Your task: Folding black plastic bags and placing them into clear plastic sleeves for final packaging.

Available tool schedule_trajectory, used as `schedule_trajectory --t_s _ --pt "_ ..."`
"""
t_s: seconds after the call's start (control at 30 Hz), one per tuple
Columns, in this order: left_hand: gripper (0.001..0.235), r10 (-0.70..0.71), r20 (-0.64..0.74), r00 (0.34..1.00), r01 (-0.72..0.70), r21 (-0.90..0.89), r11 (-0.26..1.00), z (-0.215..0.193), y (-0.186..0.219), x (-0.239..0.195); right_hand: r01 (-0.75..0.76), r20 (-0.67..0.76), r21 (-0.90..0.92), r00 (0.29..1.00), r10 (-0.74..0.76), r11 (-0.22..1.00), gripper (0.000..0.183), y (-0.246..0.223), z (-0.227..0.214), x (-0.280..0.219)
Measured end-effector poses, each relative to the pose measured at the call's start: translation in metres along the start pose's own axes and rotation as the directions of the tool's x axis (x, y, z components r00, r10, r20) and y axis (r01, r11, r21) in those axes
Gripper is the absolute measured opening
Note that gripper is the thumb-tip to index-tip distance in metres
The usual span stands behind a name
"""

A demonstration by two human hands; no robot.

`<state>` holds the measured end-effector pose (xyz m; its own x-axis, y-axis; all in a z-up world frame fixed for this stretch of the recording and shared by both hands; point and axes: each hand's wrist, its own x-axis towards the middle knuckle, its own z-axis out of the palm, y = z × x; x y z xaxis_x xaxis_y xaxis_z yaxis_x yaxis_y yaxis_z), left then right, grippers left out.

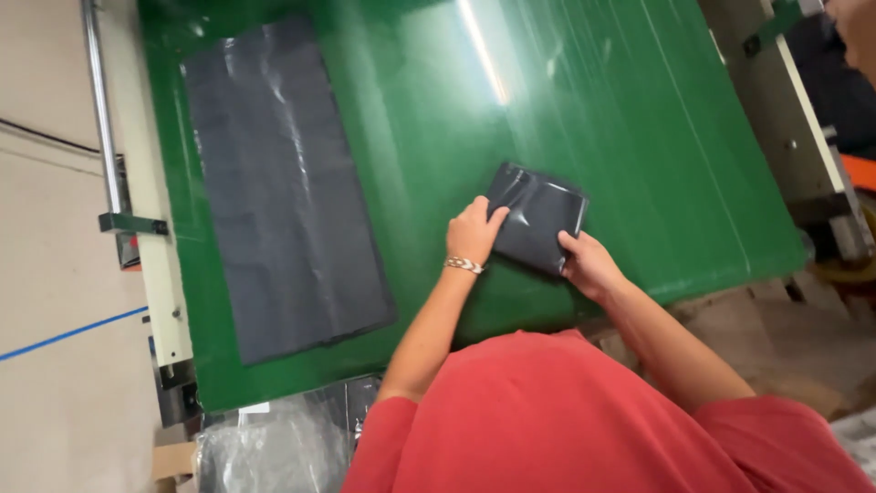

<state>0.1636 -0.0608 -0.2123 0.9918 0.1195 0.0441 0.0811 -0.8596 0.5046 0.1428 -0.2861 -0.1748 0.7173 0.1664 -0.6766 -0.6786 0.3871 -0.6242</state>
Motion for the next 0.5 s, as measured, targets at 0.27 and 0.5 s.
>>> schedule_trajectory --t_s 0.27,0.5 --pt "0.049 0.136 -0.339 0.931 -0.011 0.346 0.938 0.0 0.032 -0.002 0.404 0.505 -0.841 0.341 -0.793 -0.362 0.044 -0.016 0.04 -0.008" --pt "0.07 -0.022 -0.401 0.916 0.137 0.26 0.956 -0.048 0.026 -0.037 0.497 0.782 -0.622 0.357 -0.51 -0.606 0.057 -0.003 0.079 0.017"
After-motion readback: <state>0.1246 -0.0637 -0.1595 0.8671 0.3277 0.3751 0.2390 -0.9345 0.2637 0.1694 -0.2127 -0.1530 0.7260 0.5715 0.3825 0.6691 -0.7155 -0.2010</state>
